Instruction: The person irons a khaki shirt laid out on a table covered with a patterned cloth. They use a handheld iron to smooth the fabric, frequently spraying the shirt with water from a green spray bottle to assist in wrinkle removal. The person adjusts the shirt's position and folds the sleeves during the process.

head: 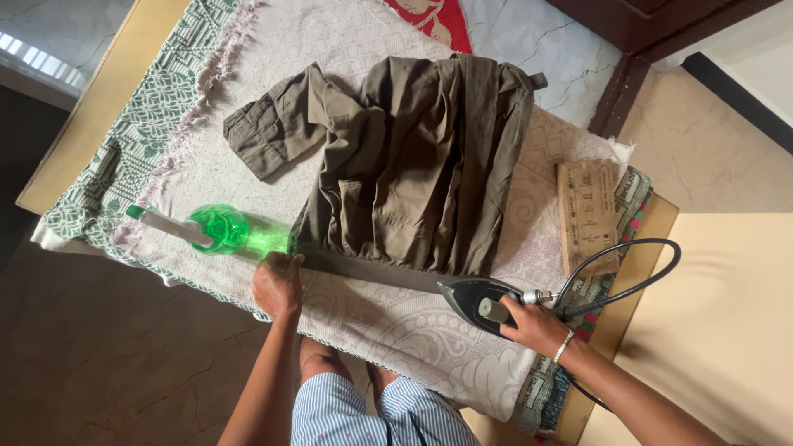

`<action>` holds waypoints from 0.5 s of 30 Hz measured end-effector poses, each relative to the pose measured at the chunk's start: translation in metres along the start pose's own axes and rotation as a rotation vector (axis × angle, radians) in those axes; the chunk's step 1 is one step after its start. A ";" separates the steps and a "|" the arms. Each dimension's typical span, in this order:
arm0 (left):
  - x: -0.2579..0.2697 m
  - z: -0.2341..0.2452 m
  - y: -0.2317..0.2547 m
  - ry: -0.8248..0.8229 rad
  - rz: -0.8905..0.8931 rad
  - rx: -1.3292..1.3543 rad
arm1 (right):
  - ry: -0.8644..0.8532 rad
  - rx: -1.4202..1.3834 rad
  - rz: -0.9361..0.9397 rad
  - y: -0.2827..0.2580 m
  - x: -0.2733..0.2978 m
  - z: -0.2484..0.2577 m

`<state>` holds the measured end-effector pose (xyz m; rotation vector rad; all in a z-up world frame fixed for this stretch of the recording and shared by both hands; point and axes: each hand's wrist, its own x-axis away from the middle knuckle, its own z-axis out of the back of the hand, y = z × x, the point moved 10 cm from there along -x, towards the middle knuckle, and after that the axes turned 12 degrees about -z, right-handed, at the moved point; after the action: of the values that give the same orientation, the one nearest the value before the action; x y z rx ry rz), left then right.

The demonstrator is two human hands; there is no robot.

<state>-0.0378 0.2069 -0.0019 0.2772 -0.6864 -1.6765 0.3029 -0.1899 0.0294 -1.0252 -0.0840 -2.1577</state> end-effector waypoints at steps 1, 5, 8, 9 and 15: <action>0.000 0.000 -0.001 0.003 0.001 -0.002 | -0.008 -0.002 -0.039 0.005 0.002 0.000; -0.002 -0.001 -0.004 -0.008 0.009 -0.023 | -0.112 -0.049 -0.266 0.040 0.009 -0.008; 0.000 -0.006 -0.007 -0.032 0.029 -0.021 | 0.086 -0.072 -0.291 0.069 0.014 -0.001; 0.000 -0.007 -0.008 -0.045 0.026 -0.032 | 0.164 -0.111 -0.289 0.082 0.022 0.002; 0.010 -0.004 -0.004 -0.015 -0.012 0.077 | 0.418 -0.530 -0.644 0.177 0.063 0.022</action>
<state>-0.0411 0.1964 -0.0052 0.3243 -0.7625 -1.6672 0.4045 -0.3486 0.0459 -0.8662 0.4339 -3.0485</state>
